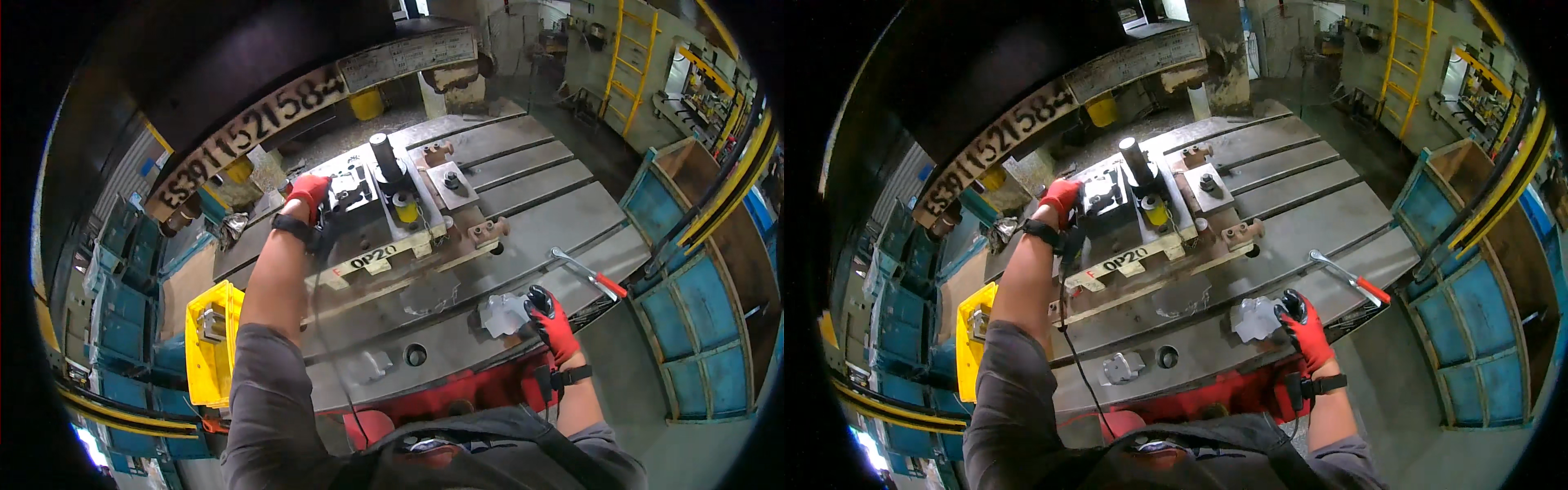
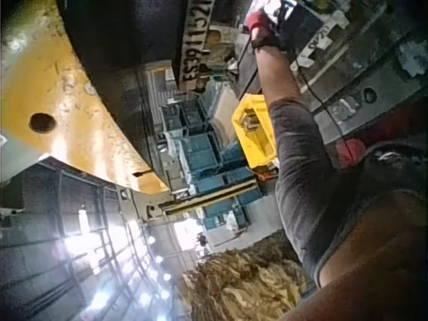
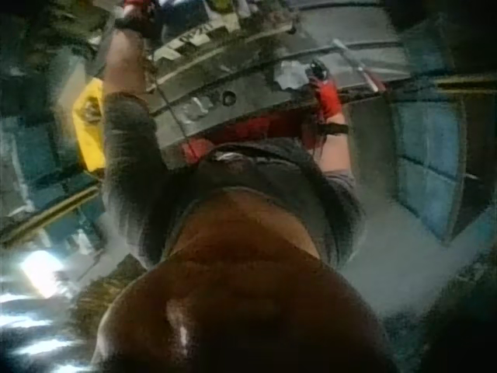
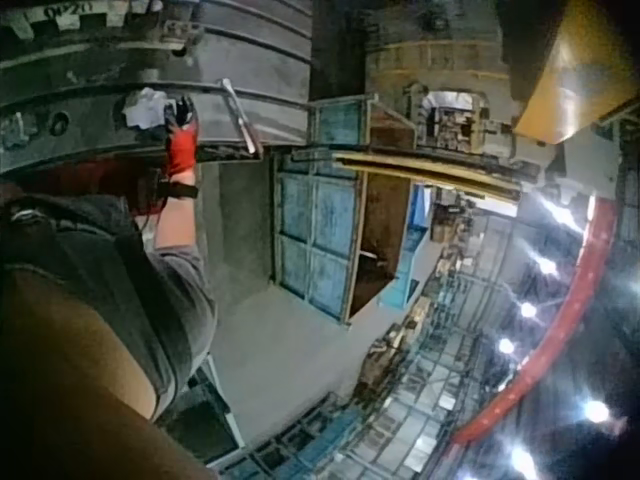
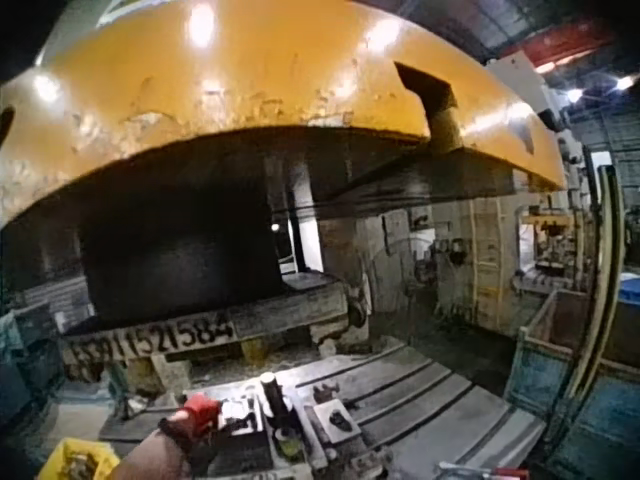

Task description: Placing small metal components into a machine fixture and using an air gun to clean the work surface.

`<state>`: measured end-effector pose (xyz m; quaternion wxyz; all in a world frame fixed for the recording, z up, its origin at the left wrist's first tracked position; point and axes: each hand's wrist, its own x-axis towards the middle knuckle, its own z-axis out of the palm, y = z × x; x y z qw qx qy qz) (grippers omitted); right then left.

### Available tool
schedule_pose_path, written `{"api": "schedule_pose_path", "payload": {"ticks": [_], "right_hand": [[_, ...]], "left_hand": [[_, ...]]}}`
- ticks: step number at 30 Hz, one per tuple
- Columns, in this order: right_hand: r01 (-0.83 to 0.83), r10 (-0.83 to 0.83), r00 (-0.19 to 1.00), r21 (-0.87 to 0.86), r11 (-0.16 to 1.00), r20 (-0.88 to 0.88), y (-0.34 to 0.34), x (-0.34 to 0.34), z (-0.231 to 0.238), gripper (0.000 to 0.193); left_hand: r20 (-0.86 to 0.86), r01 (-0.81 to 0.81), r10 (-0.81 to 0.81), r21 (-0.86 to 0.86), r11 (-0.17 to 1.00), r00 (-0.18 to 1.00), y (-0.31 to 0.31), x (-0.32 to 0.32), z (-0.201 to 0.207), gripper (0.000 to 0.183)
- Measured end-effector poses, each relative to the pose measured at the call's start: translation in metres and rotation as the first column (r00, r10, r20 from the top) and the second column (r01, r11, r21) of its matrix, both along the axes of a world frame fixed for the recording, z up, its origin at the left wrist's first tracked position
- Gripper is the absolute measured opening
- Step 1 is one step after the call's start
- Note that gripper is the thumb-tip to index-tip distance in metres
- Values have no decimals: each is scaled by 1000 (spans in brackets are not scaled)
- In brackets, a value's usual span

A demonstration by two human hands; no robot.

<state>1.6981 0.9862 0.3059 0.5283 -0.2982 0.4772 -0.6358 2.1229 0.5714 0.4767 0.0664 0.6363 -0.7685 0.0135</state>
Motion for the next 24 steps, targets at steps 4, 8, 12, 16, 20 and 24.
{"api": "schedule_pose_path", "payload": {"ticks": [4, 8, 12, 16, 20, 24], "right_hand": [[-14, 14, 1000, -7, 1000, 10, 5, -8, 1, 51], [-36, 37, 999, 66, 997, -4, 7, -15, 2, 49], [-55, 55, 997, -6, 998, -46, 3, -13, -2, 48], [-34, 33, 999, -25, 999, -13, 4, -11, -3, 46], [-32, 40, 992, 64, 997, -116, 2, -5, 5, 44], [55, -19, 959, 120, 991, -283, 3, -10, 4, 39]], "left_hand": [[-296, 174, -180, -47, 984, 938, 3, 0, 3, 32], [93, 285, -270, -222, 933, 958, 16, -2, 8, 21], [244, 224, -193, -106, 969, 950, 19, 4, 12, 22], [-986, 81, -76, -64, 995, 149, 54, -16, 17, 12], [-926, 30, -293, -294, 955, 238, 115, -4, 23, 12], [-930, 122, -180, -149, 981, 321, 209, 5, 17, 20]]}}
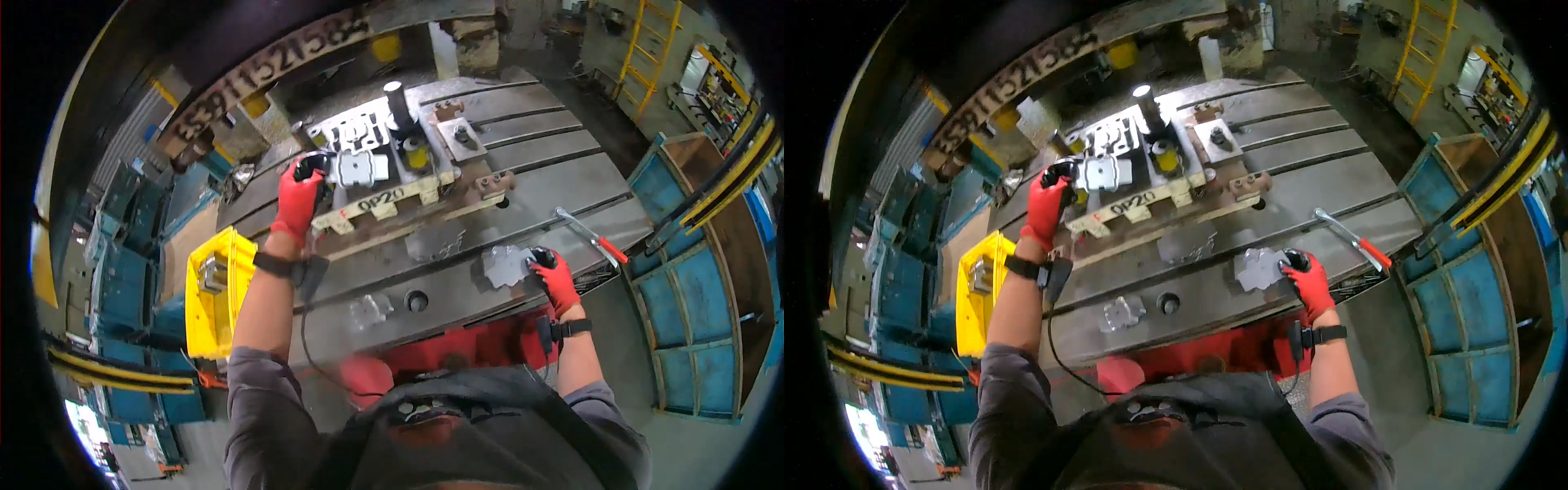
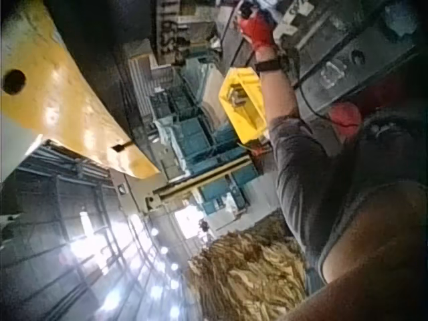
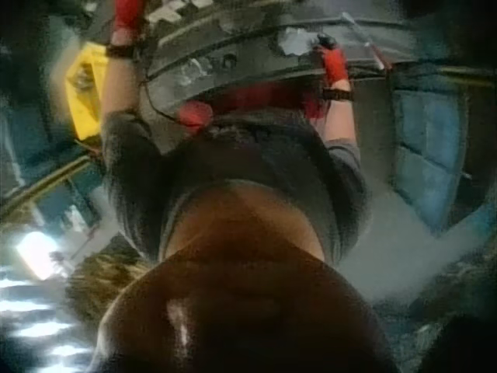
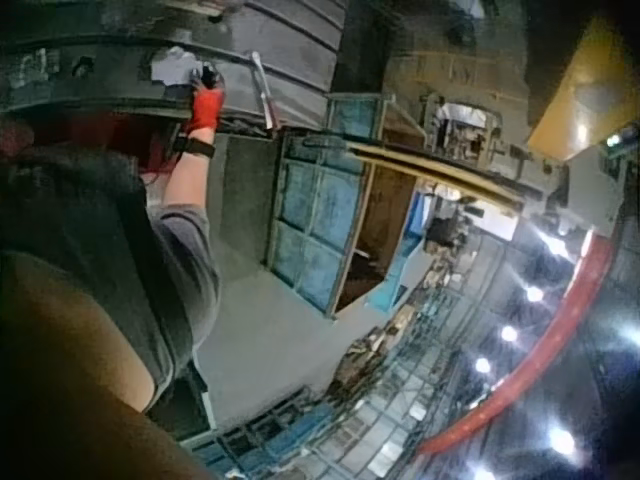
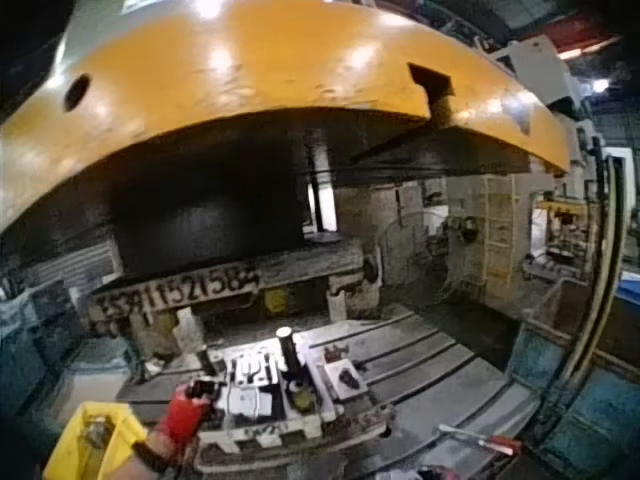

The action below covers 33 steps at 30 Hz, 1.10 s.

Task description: Placing small metal components into a machine fixture and using an air gun to clean the work surface.

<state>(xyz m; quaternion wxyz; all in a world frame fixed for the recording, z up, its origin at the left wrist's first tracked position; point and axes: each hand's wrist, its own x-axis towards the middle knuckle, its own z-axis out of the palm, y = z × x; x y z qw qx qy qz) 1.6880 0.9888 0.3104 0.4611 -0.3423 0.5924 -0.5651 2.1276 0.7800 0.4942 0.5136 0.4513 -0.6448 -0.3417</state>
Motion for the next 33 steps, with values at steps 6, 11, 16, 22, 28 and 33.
{"api": "schedule_pose_path", "payload": {"ticks": [6, 11, 16, 22, 28, 33], "right_hand": [[34, -28, 980, 28, 999, -197, -5, 4, 1, 31], [8, -11, 997, -33, 999, -79, -12, -7, -25, 26], [1, -5, 1000, -126, 992, -30, -15, -6, -23, 22], [78, -74, 997, -170, 982, 31, -2, 14, 7, 24], [155, -160, 987, -145, 977, -25, 8, 32, 49, 23], [114, -77, 973, -161, 980, 218, -10, 18, 51, 20]], "left_hand": [[-107, 15, 31, 401, 916, 994, 149, 41, -71, 15], [-186, -60, 184, 527, 848, 965, 206, 61, -150, 10], [319, -320, 230, 269, 908, 919, 219, 52, -154, 25], [719, -202, 270, -181, 963, 640, 221, 37, -134, 64], [787, -89, 115, -77, 993, 606, 222, 35, -137, 82], [376, -247, 193, 101, 964, 906, 229, 69, -145, 55]]}}
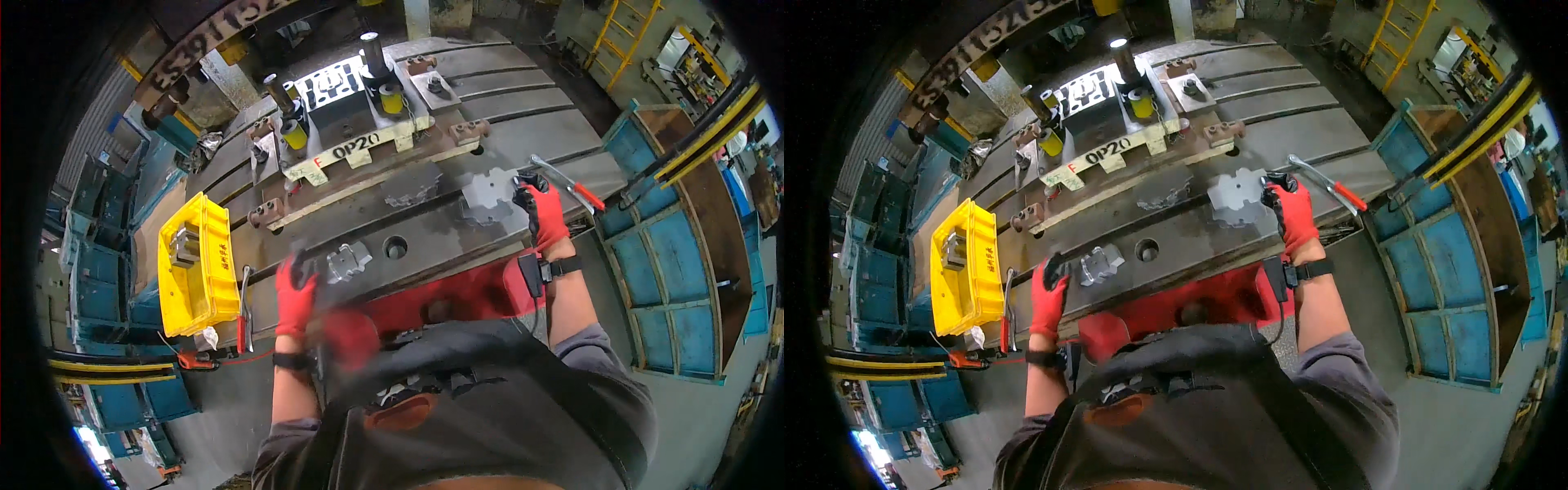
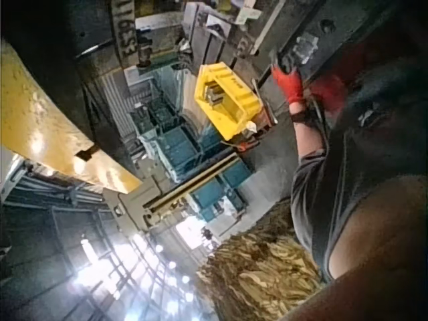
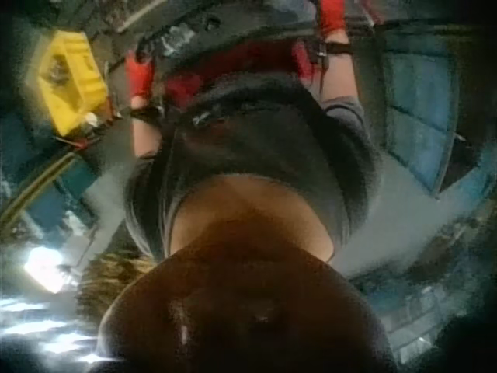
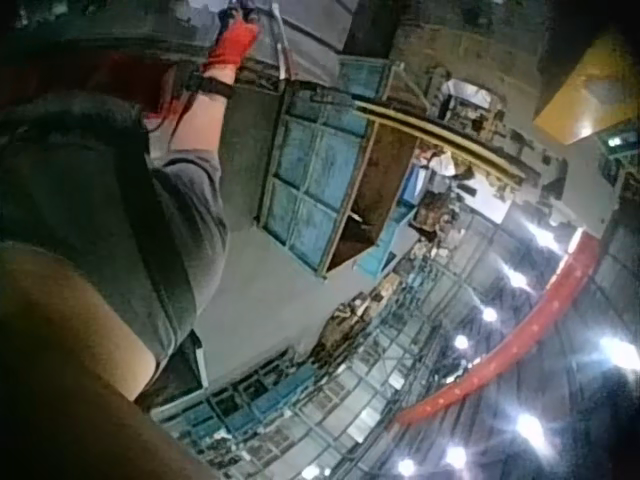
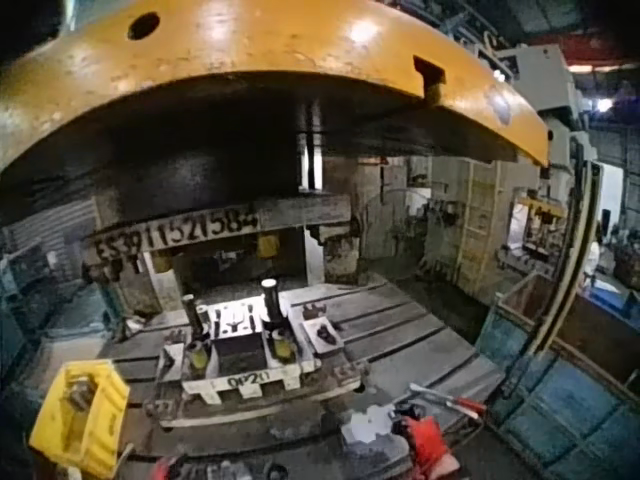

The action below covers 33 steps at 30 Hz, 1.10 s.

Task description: Placing small metal components into a machine fixture and using an air gun to clean the work surface.

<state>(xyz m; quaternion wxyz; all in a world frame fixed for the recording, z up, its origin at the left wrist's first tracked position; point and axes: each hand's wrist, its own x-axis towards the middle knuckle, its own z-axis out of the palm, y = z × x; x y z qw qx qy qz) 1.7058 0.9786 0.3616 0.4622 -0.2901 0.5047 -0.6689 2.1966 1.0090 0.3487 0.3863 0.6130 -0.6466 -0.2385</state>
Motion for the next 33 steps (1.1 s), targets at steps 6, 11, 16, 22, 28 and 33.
{"api": "schedule_pose_path", "payload": {"ticks": [6, 11, 16, 22, 28, 33], "right_hand": [[-160, 169, 985, -243, 957, 16, -81, 58, 63, 35], [-248, 191, 967, -458, 854, -167, -180, 127, 115, 24], [-139, -83, 859, -386, 912, -504, -284, 187, 116, 22], [-8, 31, 496, 31, 999, -868, -305, 218, 127, 29], [-67, 45, 156, 35, 997, -987, -285, 230, 144, 38], [-61, -51, 122, -58, 996, -991, -287, 236, 139, 34]], "left_hand": [[-542, 96, 241, 520, 849, 805, 57, 71, 8, 27], [-502, 228, 291, 738, 636, 815, 120, 116, -15, 31], [-367, 41, 481, 826, 562, 796, 183, 168, -130, 37], [196, -241, 160, 904, 354, 967, 211, 156, -184, 51], [248, -119, -190, 849, 515, 950, 232, 178, -237, 36], [379, -133, -297, 783, 607, 876, 224, 181, -240, 37]]}}
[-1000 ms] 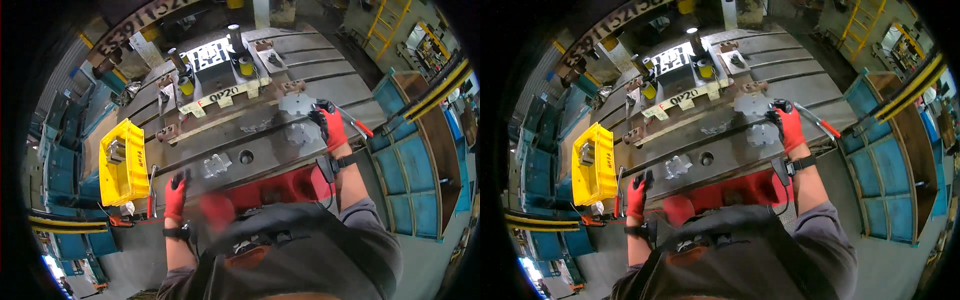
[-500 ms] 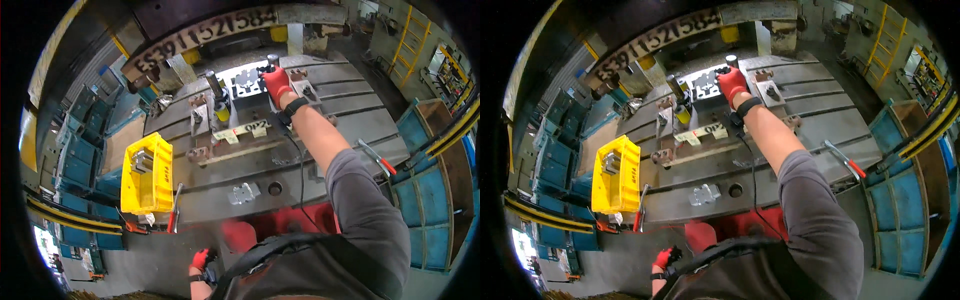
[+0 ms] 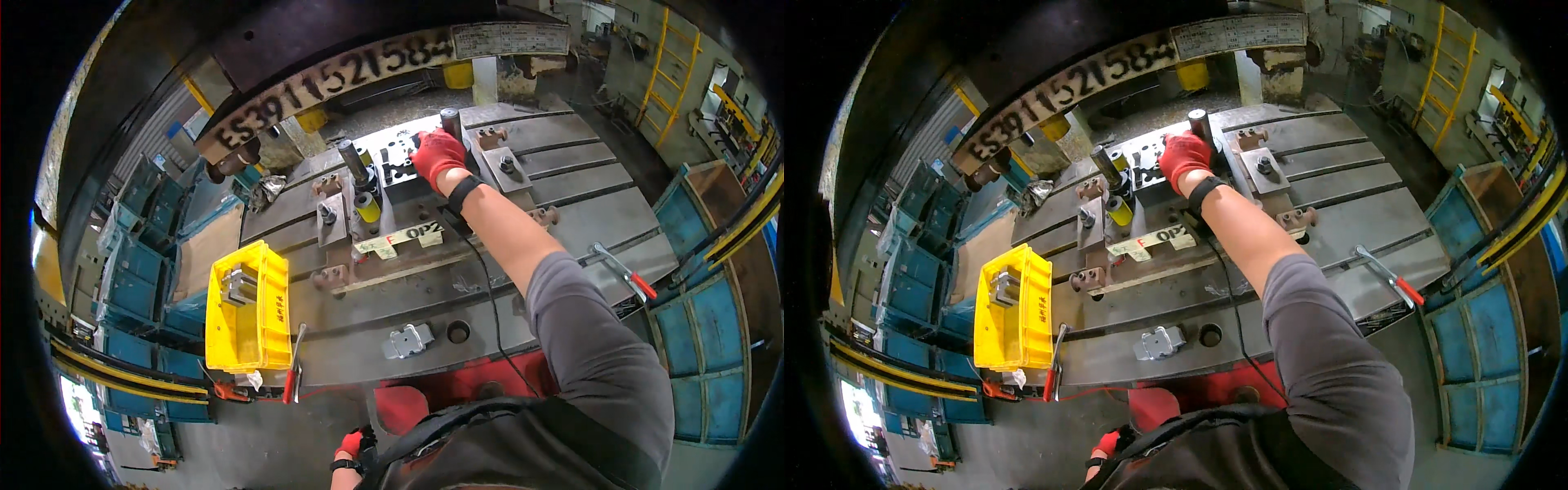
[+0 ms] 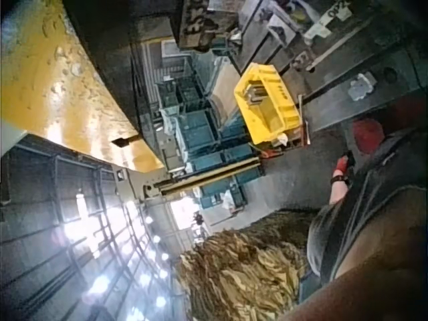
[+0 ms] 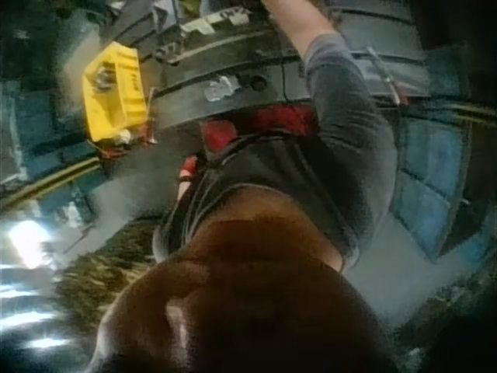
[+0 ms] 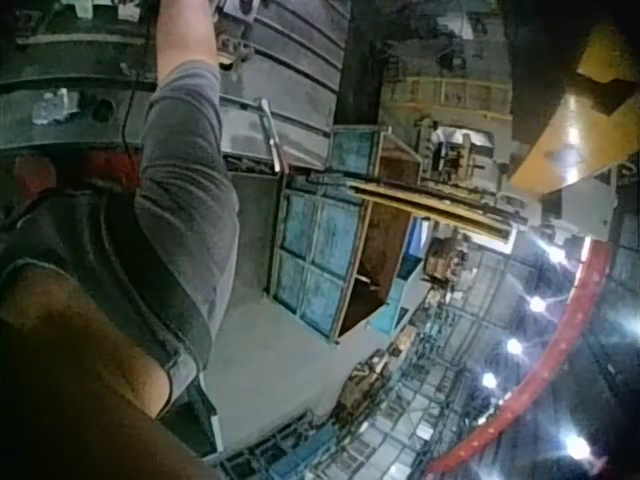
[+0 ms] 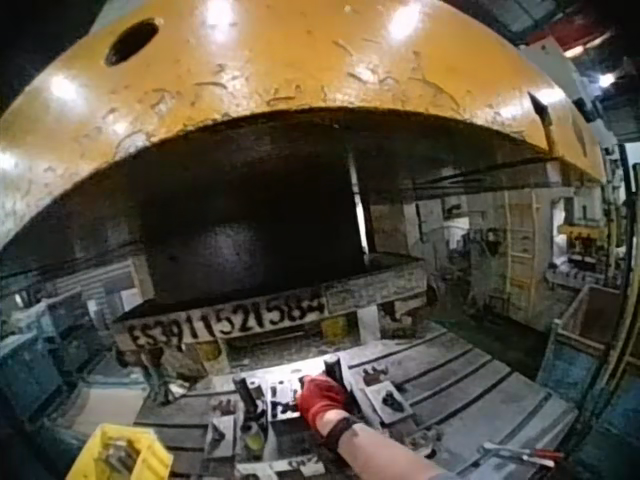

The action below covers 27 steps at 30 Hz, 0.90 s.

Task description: Placing small metal components into a machine fixture and using an air gun to clean the work surface.

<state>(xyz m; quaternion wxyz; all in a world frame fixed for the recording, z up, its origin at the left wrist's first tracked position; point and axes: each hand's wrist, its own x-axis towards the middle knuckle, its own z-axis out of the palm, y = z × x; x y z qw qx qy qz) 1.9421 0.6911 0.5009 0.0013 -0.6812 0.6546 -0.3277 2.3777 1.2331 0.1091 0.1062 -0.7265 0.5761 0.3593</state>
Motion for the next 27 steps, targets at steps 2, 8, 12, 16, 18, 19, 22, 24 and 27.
{"api": "schedule_pose_path", "payload": {"ticks": [2, 8, 12, 16, 18, 19, 22, 24, 27], "right_hand": [[28, -29, 998, -22, 999, -57, 1, 3, 1, 35], [76, -20, 919, 125, 989, -394, 7, 10, 8, 46], [-175, 67, 944, -319, 931, -323, 19, -1, -15, 61], [-341, 320, 882, 2, 940, -347, 32, -1, -16, 62], [-317, 341, 903, 131, 939, -260, 36, -2, -4, 60], [-338, 347, 905, 79, 938, -247, 45, -5, -3, 59], [-407, 372, 893, -100, 908, -252, 96, -25, -15, 57], [-413, 387, 907, -174, 894, -166, 147, -54, -29, 57], [-335, 335, 942, -17, 942, -11, 214, -126, -50, 53]], "left_hand": [[21, -133, 133, 27, 991, 991, -15, -11, 11, 35], [11, 35, -35, -19, 999, 999, -20, -37, 51, 31], [-189, 97, -117, -114, 989, 975, -36, -63, 75, 25], [-214, 21, -45, -110, 994, 976, -49, -67, 79, 27], [-244, -26, 2, -96, 995, 970, -50, -69, 82, 29], [-260, -48, 21, -94, 994, 965, -52, -71, 83, 31], [-295, -116, 85, -89, 989, 952, -53, -75, 87, 35], [-312, -156, 120, -93, 983, 942, -53, -77, 86, 38], [-343, -150, 93, -145, 978, 935, -55, -83, 86, 42]]}}
